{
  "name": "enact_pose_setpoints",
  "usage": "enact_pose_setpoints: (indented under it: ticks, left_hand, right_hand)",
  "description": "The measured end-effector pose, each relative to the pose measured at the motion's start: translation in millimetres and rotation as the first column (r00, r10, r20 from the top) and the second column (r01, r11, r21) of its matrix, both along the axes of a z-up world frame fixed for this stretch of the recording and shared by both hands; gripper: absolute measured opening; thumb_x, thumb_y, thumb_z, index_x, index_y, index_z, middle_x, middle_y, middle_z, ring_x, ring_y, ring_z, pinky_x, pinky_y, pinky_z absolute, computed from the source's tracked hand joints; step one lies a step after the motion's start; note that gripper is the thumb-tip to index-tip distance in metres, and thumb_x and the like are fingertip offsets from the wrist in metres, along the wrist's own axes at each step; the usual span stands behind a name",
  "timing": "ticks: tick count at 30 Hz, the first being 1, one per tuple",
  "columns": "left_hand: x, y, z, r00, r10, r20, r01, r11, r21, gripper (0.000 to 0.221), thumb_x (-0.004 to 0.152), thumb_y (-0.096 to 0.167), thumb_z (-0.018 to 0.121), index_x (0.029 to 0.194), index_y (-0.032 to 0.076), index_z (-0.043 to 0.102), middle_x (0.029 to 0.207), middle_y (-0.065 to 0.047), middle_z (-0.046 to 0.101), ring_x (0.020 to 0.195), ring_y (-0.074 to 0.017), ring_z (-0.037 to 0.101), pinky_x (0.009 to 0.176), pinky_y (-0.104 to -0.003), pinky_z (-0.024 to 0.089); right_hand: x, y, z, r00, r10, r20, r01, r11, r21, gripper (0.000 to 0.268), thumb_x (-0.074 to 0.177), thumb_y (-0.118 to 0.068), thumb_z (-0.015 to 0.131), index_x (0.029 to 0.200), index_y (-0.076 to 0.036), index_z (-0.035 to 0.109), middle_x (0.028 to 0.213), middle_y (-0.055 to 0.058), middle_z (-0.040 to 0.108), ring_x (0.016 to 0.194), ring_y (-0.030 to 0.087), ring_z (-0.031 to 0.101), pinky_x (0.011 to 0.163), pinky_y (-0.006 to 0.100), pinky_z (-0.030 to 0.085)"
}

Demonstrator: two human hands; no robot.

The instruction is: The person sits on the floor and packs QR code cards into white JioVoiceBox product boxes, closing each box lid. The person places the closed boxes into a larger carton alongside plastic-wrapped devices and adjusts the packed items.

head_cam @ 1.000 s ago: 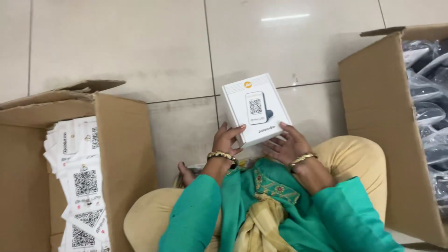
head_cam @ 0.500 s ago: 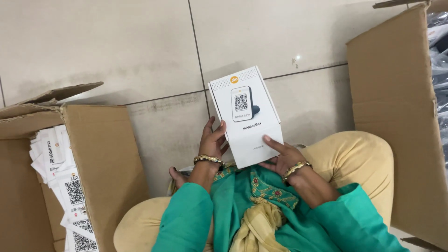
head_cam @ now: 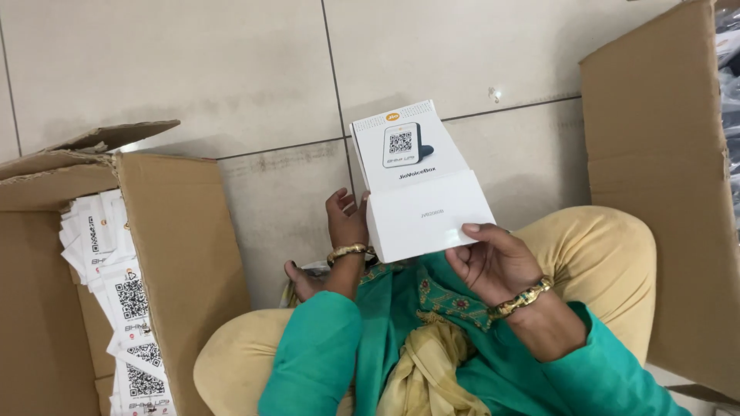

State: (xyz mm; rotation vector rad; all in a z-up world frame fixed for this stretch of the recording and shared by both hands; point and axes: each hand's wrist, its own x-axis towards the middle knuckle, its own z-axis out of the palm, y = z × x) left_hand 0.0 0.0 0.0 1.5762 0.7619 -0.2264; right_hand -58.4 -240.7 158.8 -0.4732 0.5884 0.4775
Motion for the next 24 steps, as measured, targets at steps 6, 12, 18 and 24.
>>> enact_pose_setpoints:
  ticks: [6,12,18,24]
  left_hand:
    - [-64.9,-42.9,105.8,0.780,-0.515,0.356,0.257,0.782,0.568,0.019,0.096,0.024,0.064,0.105,0.009,0.069,0.089,-0.013,0.073,0.083,-0.0346,0.071,0.073,-0.046,0.056]
    - [-33.8,-61.8,118.5,0.398,-0.819,0.413,0.047,0.467,0.883,0.029,0.088,0.028,0.069,0.106,0.006,0.072,0.103,-0.014,0.072,0.095,-0.0337,0.069,0.078,-0.049,0.053]
    - [-37.8,-65.7,116.4,0.257,-0.936,0.242,0.146,0.285,0.947,0.014,0.101,0.023,0.066,0.108,0.012,0.068,0.107,-0.008,0.067,0.103,-0.0274,0.065,0.090,-0.046,0.056]
    - [-30.1,-62.1,93.8,0.474,-0.780,0.407,-0.054,0.436,0.898,0.043,0.095,0.038,0.071,0.123,0.006,0.068,0.120,-0.012,0.063,0.109,-0.0326,0.061,0.082,-0.049,0.054]
  right_hand:
    - [32.7,14.6,56.4,0.998,0.008,0.061,-0.006,0.999,-0.036,0.031,0.100,-0.020,0.065,0.123,-0.001,0.060,0.105,0.011,0.073,0.093,0.022,0.073,0.088,0.037,0.061]
    - [43.9,15.8,75.6,0.994,0.043,0.101,-0.033,0.994,-0.099,0.038,0.101,-0.030,0.063,0.129,-0.003,0.059,0.110,0.010,0.072,0.100,0.022,0.072,0.089,0.037,0.059]
    - [56.0,15.5,92.2,0.980,0.103,0.173,-0.068,0.978,-0.198,0.040,0.104,-0.033,0.058,0.133,-0.005,0.058,0.114,0.011,0.072,0.106,0.025,0.070,0.093,0.040,0.055]
    - [51.9,19.0,100.5,0.967,0.190,0.170,-0.125,0.934,-0.333,0.040,0.103,-0.029,0.054,0.134,-0.005,0.057,0.117,0.012,0.072,0.108,0.026,0.069,0.090,0.040,0.054]
